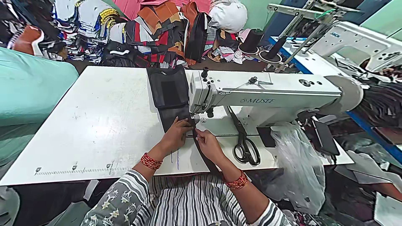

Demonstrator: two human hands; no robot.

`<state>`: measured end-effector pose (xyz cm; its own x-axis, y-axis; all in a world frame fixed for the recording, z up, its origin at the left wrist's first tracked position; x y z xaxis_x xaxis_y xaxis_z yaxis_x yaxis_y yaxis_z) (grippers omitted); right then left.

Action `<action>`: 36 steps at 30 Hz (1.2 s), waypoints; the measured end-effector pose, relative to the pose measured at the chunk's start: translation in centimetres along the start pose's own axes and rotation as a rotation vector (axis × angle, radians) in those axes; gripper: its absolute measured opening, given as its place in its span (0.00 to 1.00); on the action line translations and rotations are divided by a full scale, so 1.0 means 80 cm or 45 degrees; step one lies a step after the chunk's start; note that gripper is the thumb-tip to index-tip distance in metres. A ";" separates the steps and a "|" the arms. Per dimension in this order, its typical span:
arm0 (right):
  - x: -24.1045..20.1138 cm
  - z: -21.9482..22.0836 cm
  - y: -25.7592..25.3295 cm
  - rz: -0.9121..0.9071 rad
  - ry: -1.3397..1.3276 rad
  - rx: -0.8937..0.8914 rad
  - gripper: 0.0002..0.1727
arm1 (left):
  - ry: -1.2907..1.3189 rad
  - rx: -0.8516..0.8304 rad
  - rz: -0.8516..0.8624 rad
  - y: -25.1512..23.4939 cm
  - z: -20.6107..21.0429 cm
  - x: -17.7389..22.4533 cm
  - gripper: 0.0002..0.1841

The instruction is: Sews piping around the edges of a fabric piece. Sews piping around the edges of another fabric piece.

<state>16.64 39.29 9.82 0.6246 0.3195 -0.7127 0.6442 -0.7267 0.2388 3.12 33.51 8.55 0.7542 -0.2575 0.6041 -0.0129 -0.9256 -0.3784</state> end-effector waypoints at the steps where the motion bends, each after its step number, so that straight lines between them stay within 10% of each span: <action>1: -0.002 0.000 0.000 -0.002 0.043 -0.020 0.23 | 0.002 -0.002 -0.006 0.000 0.000 0.000 0.21; 36: -0.031 0.017 0.006 0.102 0.562 -0.311 0.28 | -0.062 -0.257 0.011 -0.008 -0.002 0.002 0.27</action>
<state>14.78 37.34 10.76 0.7692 0.5335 -0.3518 0.6381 -0.6129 0.4660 3.15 33.99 8.98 0.7840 -0.2563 0.5653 -0.1469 -0.9615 -0.2322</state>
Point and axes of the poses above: each hand's wrist, its own y-axis away from the middle knuckle, its own z-axis out of the palm, x = y × z, the point moved 6 cm from there along -y, towards the middle knuckle, and after that the axes turned 3 degrees about -y, right-handed, at the moved point
